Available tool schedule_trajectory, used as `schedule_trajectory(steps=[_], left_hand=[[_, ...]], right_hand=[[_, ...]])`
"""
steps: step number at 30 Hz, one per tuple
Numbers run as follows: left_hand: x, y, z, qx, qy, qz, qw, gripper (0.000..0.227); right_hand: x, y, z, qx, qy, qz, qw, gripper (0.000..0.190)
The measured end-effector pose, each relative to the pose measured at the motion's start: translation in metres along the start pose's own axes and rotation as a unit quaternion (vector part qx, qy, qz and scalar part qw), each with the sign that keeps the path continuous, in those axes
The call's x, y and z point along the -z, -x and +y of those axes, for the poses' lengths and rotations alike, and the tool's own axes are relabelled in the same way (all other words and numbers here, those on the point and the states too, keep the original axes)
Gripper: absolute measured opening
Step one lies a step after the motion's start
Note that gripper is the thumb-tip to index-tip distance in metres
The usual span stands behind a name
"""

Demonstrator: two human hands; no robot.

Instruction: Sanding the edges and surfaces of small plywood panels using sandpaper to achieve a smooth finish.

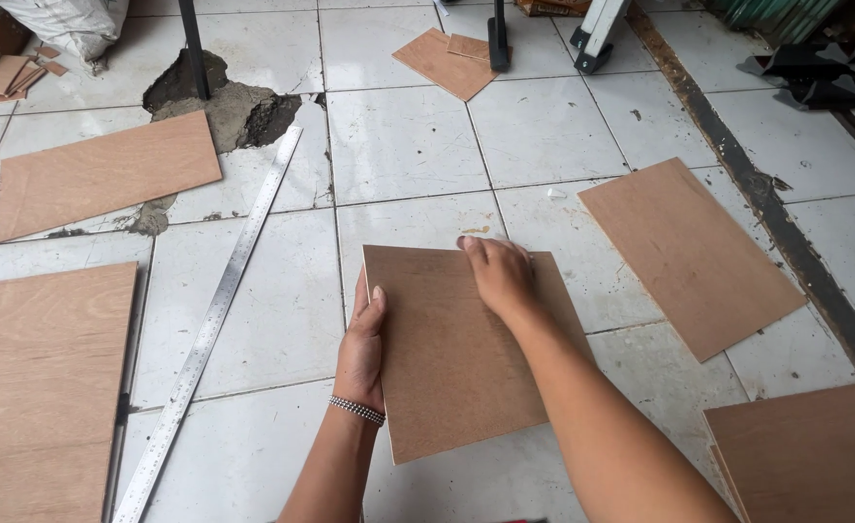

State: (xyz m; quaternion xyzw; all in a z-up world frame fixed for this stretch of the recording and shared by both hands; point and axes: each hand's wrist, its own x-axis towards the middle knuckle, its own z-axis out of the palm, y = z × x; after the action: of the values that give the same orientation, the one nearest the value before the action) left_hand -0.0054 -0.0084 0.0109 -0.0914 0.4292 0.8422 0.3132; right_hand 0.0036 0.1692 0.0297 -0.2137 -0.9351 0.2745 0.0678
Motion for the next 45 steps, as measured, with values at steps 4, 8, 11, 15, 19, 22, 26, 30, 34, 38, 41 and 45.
schedule_trajectory(steps=[4,8,11,15,19,22,26,30,34,38,41,45], left_hand=[[-0.007,-0.008,-0.011,0.001,-0.016,-0.020,1.000,0.053],[-0.015,0.008,0.001,0.014,-0.018,0.001,1.000,0.053],[-0.015,0.010,0.006,0.003,0.003,0.006,1.000,0.053],[-0.013,0.006,0.001,-0.008,-0.019,-0.008,1.000,0.054],[-0.013,0.000,0.000,-0.024,-0.034,-0.025,0.999,0.054],[-0.005,-0.005,0.000,-0.010,0.003,-0.011,1.000,0.053],[-0.005,0.005,0.005,-0.054,-0.023,-0.029,0.998,0.052],[-0.017,0.016,0.009,-0.080,-0.056,-0.050,0.994,0.051],[-0.003,-0.003,0.000,-0.115,-0.080,-0.060,0.988,0.048],[-0.021,0.029,0.012,-0.096,-0.112,0.020,0.989,0.054],[-0.009,0.023,-0.002,-0.082,-0.069,-0.051,0.993,0.049],[-0.009,0.014,-0.004,-0.093,-0.069,-0.052,0.992,0.048]], right_hand=[[-0.015,-0.008,0.037,-0.087,0.082,0.071,0.990,0.041],[-0.003,0.020,-0.052,0.055,-0.040,-0.001,0.998,0.041],[0.010,0.015,-0.030,0.156,-0.040,-0.049,0.986,0.038],[0.013,0.001,0.055,-0.119,0.090,-0.075,0.986,0.057],[0.025,0.028,-0.001,-0.170,0.051,-0.091,0.980,0.065],[0.034,0.085,-0.078,0.082,0.018,-0.177,0.981,0.056],[0.030,0.088,-0.030,0.125,0.038,-0.202,0.970,0.058],[0.025,0.077,0.034,-0.154,0.062,-0.098,0.981,0.061],[0.037,0.131,-0.065,-0.049,0.040,-0.164,0.985,0.058],[0.019,0.177,-0.045,0.206,0.022,-0.156,0.966,0.069],[0.034,0.177,0.014,-0.009,0.041,-0.164,0.986,0.057],[0.030,0.180,0.073,-0.214,0.090,-0.084,0.969,0.059]])
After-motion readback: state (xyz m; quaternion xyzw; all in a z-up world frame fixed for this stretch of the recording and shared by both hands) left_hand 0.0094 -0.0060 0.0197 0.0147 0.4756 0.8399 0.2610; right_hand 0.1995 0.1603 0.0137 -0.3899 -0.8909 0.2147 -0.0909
